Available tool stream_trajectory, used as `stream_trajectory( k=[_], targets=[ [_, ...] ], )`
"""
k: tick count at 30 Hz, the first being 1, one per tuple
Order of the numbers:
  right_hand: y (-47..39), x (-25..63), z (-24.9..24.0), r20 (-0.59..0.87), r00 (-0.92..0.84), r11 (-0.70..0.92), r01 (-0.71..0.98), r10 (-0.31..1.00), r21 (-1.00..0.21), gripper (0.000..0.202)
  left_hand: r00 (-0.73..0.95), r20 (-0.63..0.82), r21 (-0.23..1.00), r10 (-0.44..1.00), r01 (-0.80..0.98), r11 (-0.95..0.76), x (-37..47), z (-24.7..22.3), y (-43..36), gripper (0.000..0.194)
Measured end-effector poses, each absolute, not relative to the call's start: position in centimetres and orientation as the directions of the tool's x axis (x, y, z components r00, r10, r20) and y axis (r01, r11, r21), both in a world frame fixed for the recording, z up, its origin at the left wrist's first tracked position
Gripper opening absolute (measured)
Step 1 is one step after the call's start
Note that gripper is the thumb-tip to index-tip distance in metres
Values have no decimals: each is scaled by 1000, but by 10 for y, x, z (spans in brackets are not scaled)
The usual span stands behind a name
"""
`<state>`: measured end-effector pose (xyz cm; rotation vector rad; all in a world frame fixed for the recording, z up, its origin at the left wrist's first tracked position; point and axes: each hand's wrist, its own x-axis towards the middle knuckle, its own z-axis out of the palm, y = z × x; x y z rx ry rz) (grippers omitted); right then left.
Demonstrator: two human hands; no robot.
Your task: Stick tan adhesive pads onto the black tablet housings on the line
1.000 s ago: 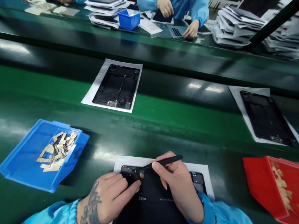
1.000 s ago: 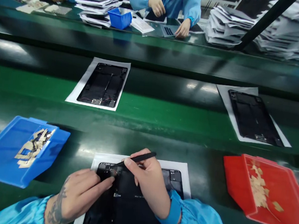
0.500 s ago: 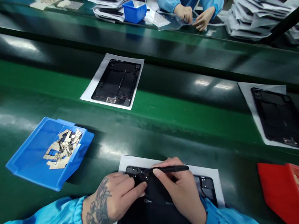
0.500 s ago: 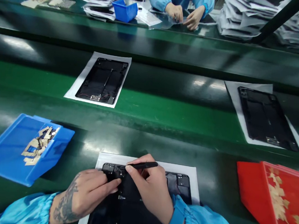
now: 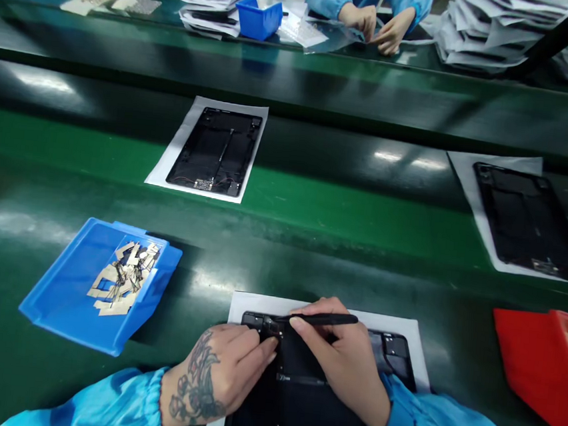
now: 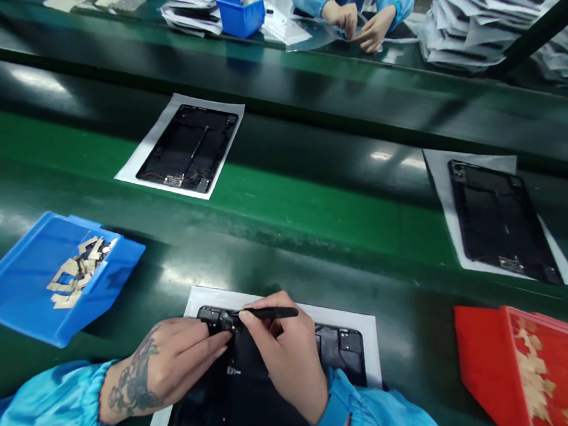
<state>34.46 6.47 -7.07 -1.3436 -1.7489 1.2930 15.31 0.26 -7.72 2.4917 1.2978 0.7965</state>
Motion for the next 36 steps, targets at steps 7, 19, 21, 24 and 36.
stream_trajectory(
  k=[7,19,21,24,36],
  targets=[
    [65,344,-71,-121,-330,19,391,936,-920,5,462,351,429,815,694,-578,154,-80,2,22],
    [65,342,-68,-43,-344,102,391,938,-915,2,473,353,433,807,682,-589,152,-74,3,23],
    [64,342,-68,-32,-342,114,399,939,-910,2,479,356,411,802,691,-595,151,-73,2,24],
    [63,342,-69,-23,-338,123,403,941,-907,2,464,356,372,811,726,-579,151,-72,1,28],
    [62,339,-68,-38,-340,120,431,939,-895,8,363,335,294,870,837,-462,152,-80,-3,26]
  ],
)
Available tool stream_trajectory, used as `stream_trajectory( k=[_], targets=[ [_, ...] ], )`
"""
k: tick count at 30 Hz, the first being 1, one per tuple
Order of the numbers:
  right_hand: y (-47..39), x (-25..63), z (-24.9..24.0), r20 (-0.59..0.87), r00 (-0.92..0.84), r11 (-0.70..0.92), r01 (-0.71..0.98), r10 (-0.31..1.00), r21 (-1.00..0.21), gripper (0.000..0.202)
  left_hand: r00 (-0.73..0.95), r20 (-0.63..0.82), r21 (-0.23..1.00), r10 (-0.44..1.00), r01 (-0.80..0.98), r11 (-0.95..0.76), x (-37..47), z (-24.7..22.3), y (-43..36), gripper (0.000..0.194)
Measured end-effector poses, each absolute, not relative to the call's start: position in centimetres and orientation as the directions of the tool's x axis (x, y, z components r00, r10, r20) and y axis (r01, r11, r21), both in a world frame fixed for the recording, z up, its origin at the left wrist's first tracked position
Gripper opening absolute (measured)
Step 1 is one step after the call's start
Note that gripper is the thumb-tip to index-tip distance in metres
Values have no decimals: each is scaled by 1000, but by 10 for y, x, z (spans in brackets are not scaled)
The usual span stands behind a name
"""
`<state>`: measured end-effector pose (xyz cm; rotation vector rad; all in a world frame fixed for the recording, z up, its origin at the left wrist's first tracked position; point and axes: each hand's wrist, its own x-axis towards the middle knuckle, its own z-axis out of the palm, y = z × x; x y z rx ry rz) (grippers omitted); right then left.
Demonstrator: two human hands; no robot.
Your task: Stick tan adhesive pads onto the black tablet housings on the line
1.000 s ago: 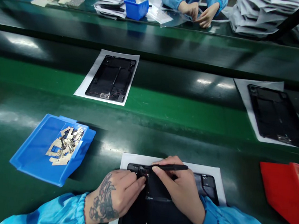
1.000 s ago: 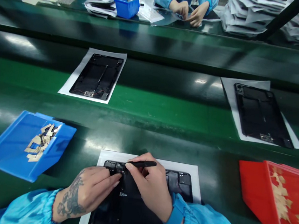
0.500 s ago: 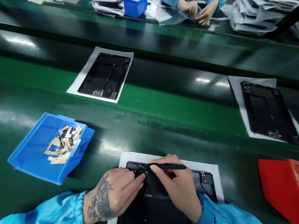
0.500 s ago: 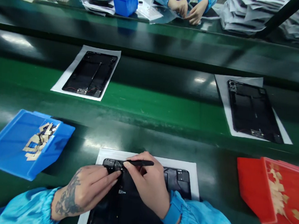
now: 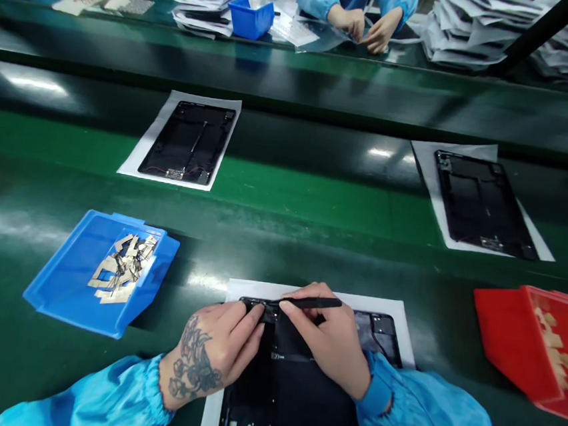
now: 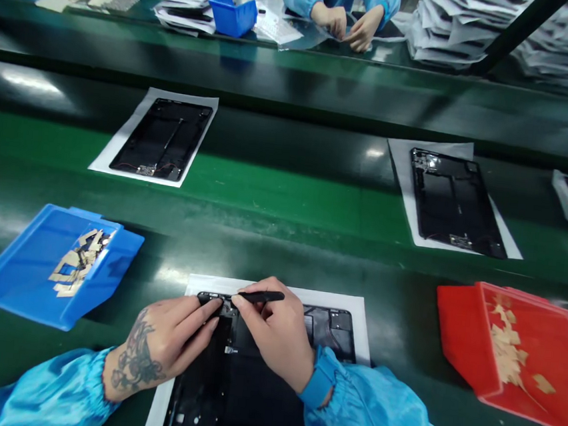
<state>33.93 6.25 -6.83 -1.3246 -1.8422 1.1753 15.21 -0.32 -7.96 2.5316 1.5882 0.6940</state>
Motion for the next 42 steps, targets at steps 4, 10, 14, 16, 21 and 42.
stream_trajectory(
  k=[4,10,14,16,21,42],
  targets=[
    [61,339,-69,12,-354,174,427,935,-887,7,362,324,299,874,837,-457,152,-80,-4,28],
    [62,341,-71,82,-373,249,427,924,-869,4,373,294,317,880,831,-457,151,-79,-4,29],
    [62,344,-71,110,-393,294,446,913,-846,7,364,289,314,885,838,-447,152,-78,-1,28],
    [61,344,-71,122,-395,307,447,911,-840,6,365,282,312,887,839,-445,153,-78,0,28],
    [56,341,-70,215,-452,395,355,866,-847,11,353,279,323,893,842,-433,152,-79,-1,29],
    [60,352,-68,-65,-296,46,353,953,-935,11,329,289,372,899,827,-422,152,-75,0,28]
  ],
)
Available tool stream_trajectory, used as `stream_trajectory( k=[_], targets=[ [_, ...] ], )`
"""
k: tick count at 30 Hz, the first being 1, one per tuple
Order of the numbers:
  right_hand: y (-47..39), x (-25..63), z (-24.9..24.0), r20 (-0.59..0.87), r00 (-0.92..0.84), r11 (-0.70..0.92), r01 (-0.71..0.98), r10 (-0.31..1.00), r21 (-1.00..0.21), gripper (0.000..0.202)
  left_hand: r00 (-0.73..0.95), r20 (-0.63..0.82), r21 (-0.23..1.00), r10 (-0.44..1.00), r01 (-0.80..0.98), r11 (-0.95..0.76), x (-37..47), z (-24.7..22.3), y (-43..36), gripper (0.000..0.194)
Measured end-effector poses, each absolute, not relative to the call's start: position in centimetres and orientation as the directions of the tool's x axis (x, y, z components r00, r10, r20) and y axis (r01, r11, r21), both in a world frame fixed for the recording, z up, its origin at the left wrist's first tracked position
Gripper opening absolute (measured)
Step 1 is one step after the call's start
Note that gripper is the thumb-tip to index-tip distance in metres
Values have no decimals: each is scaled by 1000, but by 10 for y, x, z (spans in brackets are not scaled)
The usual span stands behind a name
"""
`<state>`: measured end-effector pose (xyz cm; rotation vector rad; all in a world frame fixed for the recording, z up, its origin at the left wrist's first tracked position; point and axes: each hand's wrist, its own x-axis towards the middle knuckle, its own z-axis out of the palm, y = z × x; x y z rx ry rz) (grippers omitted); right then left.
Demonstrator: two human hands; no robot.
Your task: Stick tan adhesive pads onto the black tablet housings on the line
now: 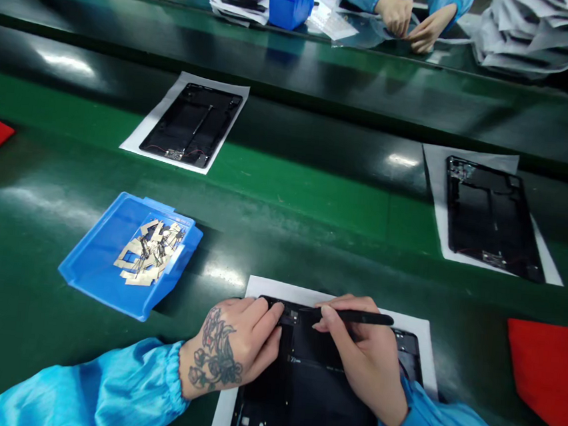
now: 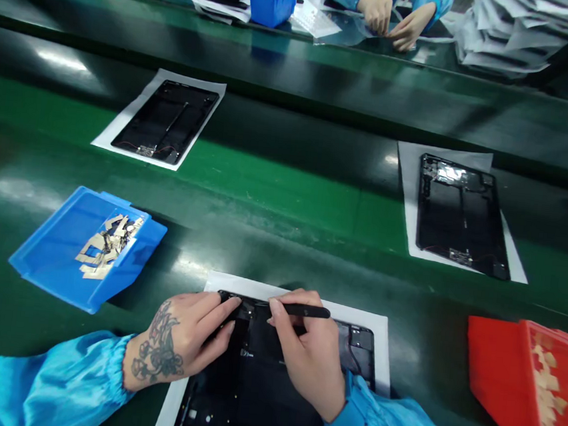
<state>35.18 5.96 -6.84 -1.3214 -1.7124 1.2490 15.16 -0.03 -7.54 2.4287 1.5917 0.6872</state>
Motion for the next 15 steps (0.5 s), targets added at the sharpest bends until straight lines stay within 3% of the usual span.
stream_trajectory(
  k=[7,15],
  targets=[
    [68,349,-70,-299,-234,-220,310,925,-925,30,335,273,379,902,824,-421,151,-75,0,28],
    [63,353,-74,-262,-215,-167,379,941,-910,29,339,296,362,893,826,-433,152,-73,1,30]
  ],
)
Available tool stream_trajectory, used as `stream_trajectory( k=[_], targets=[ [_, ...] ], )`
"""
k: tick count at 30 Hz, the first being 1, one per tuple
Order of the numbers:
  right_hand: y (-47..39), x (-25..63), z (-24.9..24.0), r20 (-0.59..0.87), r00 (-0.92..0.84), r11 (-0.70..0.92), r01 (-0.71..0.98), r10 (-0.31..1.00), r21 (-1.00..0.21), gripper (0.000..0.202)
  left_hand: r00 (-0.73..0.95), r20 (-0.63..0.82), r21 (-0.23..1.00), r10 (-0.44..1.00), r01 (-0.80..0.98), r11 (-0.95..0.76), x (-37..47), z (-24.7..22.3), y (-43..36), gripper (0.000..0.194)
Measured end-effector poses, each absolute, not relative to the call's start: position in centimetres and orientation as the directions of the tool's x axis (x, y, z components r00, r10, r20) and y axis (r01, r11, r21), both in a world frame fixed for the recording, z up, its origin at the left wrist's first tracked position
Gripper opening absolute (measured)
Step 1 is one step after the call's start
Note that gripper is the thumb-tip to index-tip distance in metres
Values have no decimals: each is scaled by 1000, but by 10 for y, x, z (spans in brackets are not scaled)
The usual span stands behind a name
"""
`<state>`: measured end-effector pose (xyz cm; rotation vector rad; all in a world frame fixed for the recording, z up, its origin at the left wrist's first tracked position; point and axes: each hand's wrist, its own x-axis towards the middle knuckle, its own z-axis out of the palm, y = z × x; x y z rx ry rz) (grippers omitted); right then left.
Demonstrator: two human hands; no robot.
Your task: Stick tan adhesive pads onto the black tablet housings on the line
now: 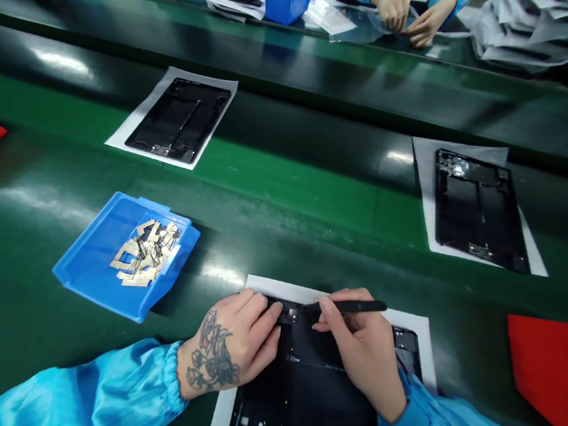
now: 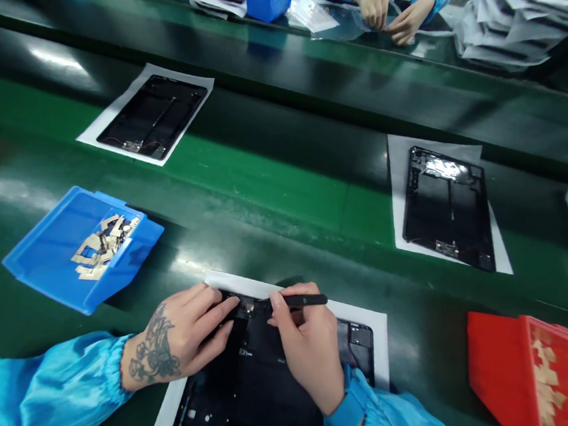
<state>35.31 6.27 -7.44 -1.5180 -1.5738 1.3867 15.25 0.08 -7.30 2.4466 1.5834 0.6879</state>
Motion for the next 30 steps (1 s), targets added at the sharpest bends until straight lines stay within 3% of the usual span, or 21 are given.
stream_trajectory(
  k=[10,15,19,23,30],
  targets=[
    [61,357,-75,-34,-293,110,462,956,-880,12,357,238,385,903,819,-425,153,-73,3,36],
    [62,361,-76,80,-267,179,370,960,-912,5,365,151,363,919,844,-395,158,-71,1,44],
    [64,359,-75,87,-282,161,252,956,-954,5,366,80,366,927,854,-369,160,-70,0,53],
    [66,355,-73,18,-346,128,297,938,-946,11,356,94,410,930,837,-362,156,-71,1,46],
    [66,351,-72,135,-533,287,215,835,-933,13,354,137,474,925,796,-375,152,-69,0,38]
  ],
)
